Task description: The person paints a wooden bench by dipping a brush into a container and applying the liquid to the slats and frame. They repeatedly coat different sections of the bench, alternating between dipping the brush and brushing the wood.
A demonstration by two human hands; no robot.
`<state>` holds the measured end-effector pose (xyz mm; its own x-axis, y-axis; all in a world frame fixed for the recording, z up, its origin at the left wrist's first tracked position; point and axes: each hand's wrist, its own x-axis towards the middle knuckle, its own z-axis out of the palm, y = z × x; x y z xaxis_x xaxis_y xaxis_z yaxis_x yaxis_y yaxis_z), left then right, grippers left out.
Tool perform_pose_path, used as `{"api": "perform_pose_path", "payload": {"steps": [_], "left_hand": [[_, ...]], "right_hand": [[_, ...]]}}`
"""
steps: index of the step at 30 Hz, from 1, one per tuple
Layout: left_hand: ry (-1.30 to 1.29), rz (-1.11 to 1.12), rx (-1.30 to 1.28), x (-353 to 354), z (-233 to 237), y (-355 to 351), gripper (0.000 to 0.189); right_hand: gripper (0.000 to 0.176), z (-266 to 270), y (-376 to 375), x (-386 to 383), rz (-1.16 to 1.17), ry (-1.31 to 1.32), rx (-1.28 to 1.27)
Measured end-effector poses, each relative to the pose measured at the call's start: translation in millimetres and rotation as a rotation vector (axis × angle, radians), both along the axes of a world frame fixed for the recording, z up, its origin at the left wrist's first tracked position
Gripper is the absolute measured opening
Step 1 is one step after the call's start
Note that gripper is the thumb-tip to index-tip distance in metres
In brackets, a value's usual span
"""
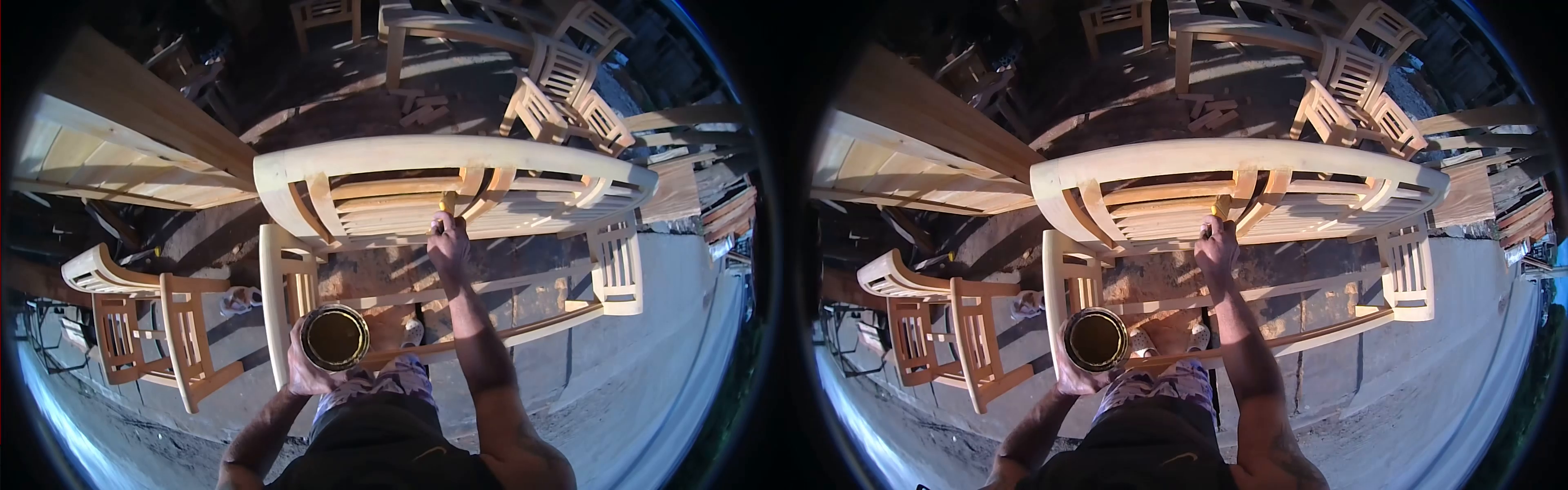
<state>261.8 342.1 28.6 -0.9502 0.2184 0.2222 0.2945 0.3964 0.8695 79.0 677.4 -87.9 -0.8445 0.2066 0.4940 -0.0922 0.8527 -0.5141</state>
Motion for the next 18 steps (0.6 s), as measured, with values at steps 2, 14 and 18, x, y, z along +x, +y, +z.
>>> {"api": "perform_pose_path", "payload": {"steps": [2,14,18], "left_hand": [[0.042,-0.013,-0.060,-1,-3,-2,0.107],[-0.037,0.009,0.049,-3,-1,-7,0.113],[-0.044,0.022,0.020,-2,0,-7,0.111]], "right_hand": [[0.022,10,-11,2,0.061,-0.056,-0.102],[0.006,29,-27,-2,-0.212,-0.161,-0.187],[0.009,14,-72,-11,-0.158,-0.235,-0.075]]}}
